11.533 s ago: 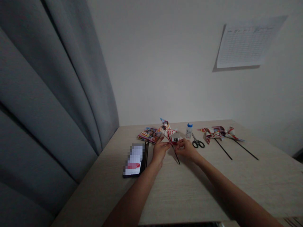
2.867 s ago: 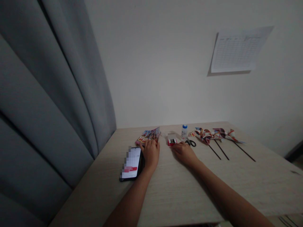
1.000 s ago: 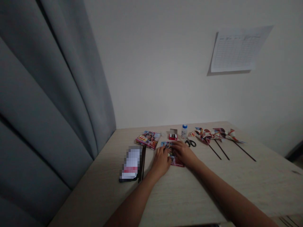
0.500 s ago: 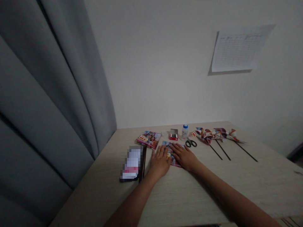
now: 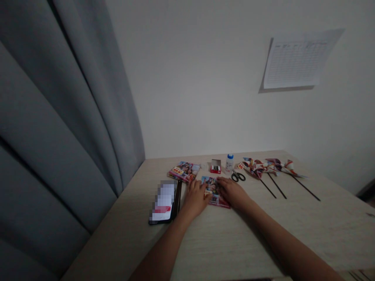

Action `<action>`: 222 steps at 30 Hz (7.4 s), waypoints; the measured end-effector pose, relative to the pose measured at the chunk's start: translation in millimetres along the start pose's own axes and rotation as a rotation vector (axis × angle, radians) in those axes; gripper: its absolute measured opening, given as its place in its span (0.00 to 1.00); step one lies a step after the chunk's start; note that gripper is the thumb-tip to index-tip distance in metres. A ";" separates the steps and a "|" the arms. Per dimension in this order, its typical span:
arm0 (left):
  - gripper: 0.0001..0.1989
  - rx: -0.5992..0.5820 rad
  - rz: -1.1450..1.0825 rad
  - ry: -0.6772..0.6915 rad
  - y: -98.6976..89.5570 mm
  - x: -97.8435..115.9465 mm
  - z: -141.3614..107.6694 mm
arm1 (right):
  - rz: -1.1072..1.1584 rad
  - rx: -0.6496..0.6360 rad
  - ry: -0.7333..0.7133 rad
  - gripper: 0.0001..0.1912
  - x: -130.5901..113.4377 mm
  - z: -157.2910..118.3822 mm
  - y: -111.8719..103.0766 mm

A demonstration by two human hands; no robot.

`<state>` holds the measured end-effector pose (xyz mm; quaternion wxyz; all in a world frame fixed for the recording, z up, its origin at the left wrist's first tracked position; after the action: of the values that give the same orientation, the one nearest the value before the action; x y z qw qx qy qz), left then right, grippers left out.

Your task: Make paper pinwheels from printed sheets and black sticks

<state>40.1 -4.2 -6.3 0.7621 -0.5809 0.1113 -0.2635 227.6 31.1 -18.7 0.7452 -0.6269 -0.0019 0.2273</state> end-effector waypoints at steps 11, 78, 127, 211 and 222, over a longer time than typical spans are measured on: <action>0.28 -0.027 0.079 0.039 32.2 -4.6 2.5 | 0.044 -0.058 -0.175 0.28 -25.1 -11.2 16.0; 0.15 -0.043 -0.032 -0.020 -6.3 -0.2 4.8 | 0.224 -0.192 -0.125 0.24 -2.9 3.4 -22.8; 0.23 0.016 -0.134 -0.099 -17.7 -14.3 8.0 | 0.369 -0.217 0.109 0.19 20.9 6.6 -37.9; 0.11 0.140 0.081 -0.031 -7.8 -6.5 6.3 | -0.143 -0.125 0.128 0.19 1.7 2.1 -25.0; 0.11 0.154 0.076 -0.024 -7.1 -7.8 5.8 | -0.164 -0.145 0.153 0.20 0.5 2.7 -25.3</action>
<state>34.4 3.4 1.1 0.8151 -0.5192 0.1037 -0.2350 235.8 31.0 5.4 0.7120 -0.6923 -0.0127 0.1167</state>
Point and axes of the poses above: each hand's wrist, its own z-axis towards the middle knuckle, its own y-axis out of the palm, x = y × z, the point moved 3 cm from there along z, towards the middle knuckle, and after that the axes turned 12 degrees about y, right-handed, at the moved point
